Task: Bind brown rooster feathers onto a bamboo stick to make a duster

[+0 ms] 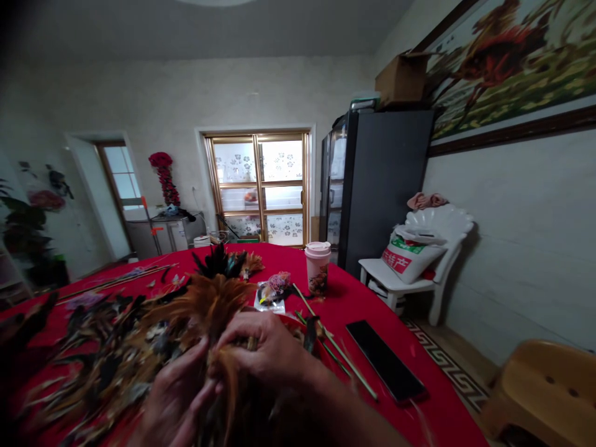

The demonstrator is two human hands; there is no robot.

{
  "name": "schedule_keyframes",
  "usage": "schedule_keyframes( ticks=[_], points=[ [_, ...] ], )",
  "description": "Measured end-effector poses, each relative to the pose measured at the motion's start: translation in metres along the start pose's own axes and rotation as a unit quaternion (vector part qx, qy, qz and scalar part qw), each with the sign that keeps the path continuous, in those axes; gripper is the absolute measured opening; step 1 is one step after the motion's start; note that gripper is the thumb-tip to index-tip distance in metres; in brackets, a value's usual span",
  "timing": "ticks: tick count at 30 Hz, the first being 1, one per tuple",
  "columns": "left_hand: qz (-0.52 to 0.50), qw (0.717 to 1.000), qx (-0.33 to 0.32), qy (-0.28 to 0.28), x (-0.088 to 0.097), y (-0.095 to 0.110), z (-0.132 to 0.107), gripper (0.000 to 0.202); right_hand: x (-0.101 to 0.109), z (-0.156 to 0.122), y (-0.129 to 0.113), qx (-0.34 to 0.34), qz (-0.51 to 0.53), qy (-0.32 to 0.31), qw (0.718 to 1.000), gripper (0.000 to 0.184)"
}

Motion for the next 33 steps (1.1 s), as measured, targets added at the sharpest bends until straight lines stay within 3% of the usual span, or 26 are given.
schedule_keyframes(
  ticks=[4, 6, 8, 10, 14, 17, 22, 28, 33],
  points=[
    [-0.003, 0.999, -0.021, 0.044, 0.007, -0.001, 0.003, 0.017, 0.0, 0.0, -0.006, 0.048, -0.055, -0.006, 0.997, 0.012],
    [-0.018, 0.999, -0.024, 0.04, 0.011, -0.003, 0.006, 0.024, 0.0, -0.001, -0.009, 0.069, -0.059, 0.001, 0.996, 0.015],
    [-0.02, 1.0, -0.009, 0.011, 0.013, -0.007, 0.008, 0.016, 0.001, -0.001, -0.008, 0.063, -0.047, 0.023, 0.997, 0.016],
    [-0.014, 0.999, 0.018, -0.043, 0.011, -0.012, 0.01, 0.01, 0.004, -0.001, -0.004, 0.027, -0.016, 0.057, 0.998, 0.018],
    [0.005, 0.992, 0.026, -0.123, 0.001, -0.014, 0.008, 0.019, 0.008, 0.0, 0.005, -0.066, 0.092, 0.101, 0.988, 0.019],
    [0.038, 0.992, 0.023, -0.118, -0.004, -0.015, 0.005, 0.022, 0.006, 0.0, 0.008, -0.134, 0.15, 0.093, 0.975, 0.013],
    [0.05, 0.993, 0.024, -0.102, -0.005, -0.017, 0.001, 0.023, 0.001, -0.003, 0.012, -0.189, 0.108, 0.107, 0.97, 0.007],
    [0.05, 0.992, 0.016, -0.119, -0.003, -0.017, 0.004, 0.024, -0.018, -0.007, 0.023, -0.246, 0.26, 0.051, 0.932, 0.015],
    [0.055, 0.991, 0.014, -0.117, -0.002, -0.017, 0.006, 0.021, -0.008, -0.004, 0.016, -0.164, 0.077, 0.115, 0.977, 0.01]
  ],
)
Point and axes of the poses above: each hand's wrist, its own z-axis towards the middle knuckle, its own x-axis out of the back of the hand, y = z × x, the point moved 4 cm from there along z, towards the middle knuckle, and after that the axes turned 2 degrees about -z, right-handed, at the moved point
